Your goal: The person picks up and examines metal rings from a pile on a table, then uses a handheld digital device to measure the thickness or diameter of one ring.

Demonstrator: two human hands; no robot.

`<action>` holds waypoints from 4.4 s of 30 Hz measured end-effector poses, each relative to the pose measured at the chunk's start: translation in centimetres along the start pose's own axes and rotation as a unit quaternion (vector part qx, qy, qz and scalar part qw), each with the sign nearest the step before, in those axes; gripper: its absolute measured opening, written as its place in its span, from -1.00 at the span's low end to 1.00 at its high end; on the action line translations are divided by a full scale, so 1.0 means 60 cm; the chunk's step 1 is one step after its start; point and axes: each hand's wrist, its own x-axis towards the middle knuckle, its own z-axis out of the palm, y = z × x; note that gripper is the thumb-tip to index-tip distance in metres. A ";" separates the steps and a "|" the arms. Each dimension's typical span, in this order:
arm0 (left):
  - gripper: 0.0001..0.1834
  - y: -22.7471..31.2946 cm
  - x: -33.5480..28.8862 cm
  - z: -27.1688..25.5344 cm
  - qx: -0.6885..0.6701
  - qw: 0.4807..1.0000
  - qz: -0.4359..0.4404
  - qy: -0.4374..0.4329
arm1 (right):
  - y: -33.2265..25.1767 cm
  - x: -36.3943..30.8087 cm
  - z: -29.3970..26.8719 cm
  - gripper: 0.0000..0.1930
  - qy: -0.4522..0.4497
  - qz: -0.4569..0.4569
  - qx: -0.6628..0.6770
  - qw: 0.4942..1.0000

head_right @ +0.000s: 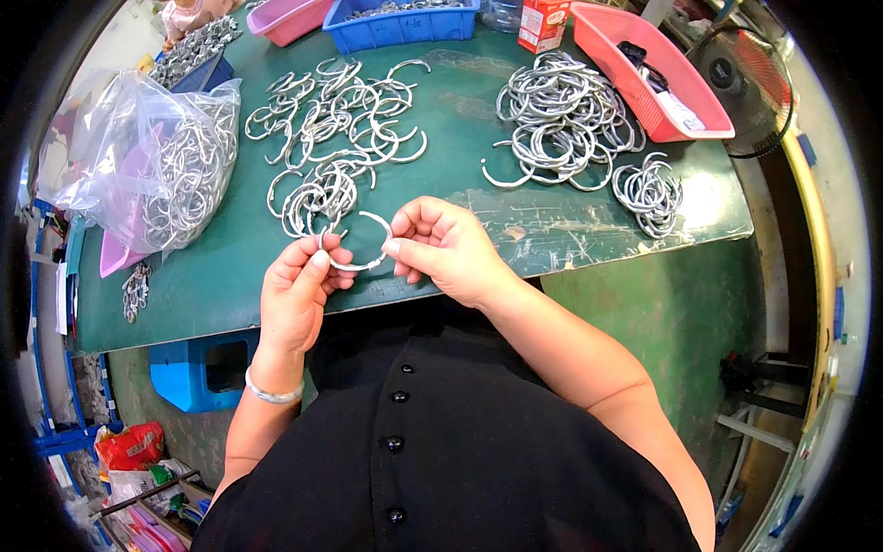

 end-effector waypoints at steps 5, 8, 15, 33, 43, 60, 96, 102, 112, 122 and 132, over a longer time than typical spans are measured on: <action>-0.77 -0.012 0.003 -0.005 0.023 0.998 0.053 0.001 | 0.012 -0.007 -0.004 -0.93 -0.023 -0.063 -0.024 0.997; -0.75 -0.013 0.005 -0.008 0.013 0.998 0.059 -0.004 | 0.018 -0.009 0.001 -0.92 -0.024 -0.179 -0.136 0.974; -0.73 -0.009 0.008 -0.008 -0.045 0.999 0.025 -0.016 | -0.012 -0.012 0.028 -0.86 -0.038 -0.291 -0.270 0.917; -0.71 -0.007 0.007 -0.007 -0.106 0.994 -0.008 -0.034 | -0.020 -0.025 0.052 -0.83 -0.057 -0.376 -0.398 0.835; -0.71 -0.007 0.003 -0.002 -0.072 0.997 0.029 -0.020 | -0.024 -0.026 0.032 -0.84 -0.018 -0.351 -0.383 0.854; -0.72 0.029 -0.016 0.033 0.336 0.859 0.384 -0.040 | 0.009 -0.021 -0.007 -0.95 0.017 -0.133 -0.130 0.982; -0.81 0.017 0.014 0.020 -0.092 0.995 -0.045 0.012 | -0.015 -0.034 -0.007 -0.91 -0.017 0.005 -0.060 0.998; -0.81 0.016 0.015 0.019 -0.101 0.992 -0.072 0.008 | -0.015 -0.036 -0.007 -0.91 -0.019 0.019 -0.040 0.999; -0.79 0.008 0.015 0.018 -0.099 0.992 -0.079 -0.012 | -0.013 -0.040 -0.005 -0.89 -0.044 0.029 -0.024 0.998; -0.79 -0.001 0.015 0.019 -0.096 0.988 -0.118 -0.037 | -0.022 -0.049 0.027 -0.96 -0.069 -0.055 -0.101 0.991; -0.78 0.003 0.016 0.025 -0.113 0.982 -0.143 -0.049 | -0.022 -0.048 0.028 -0.91 -0.047 -0.066 -0.065 0.995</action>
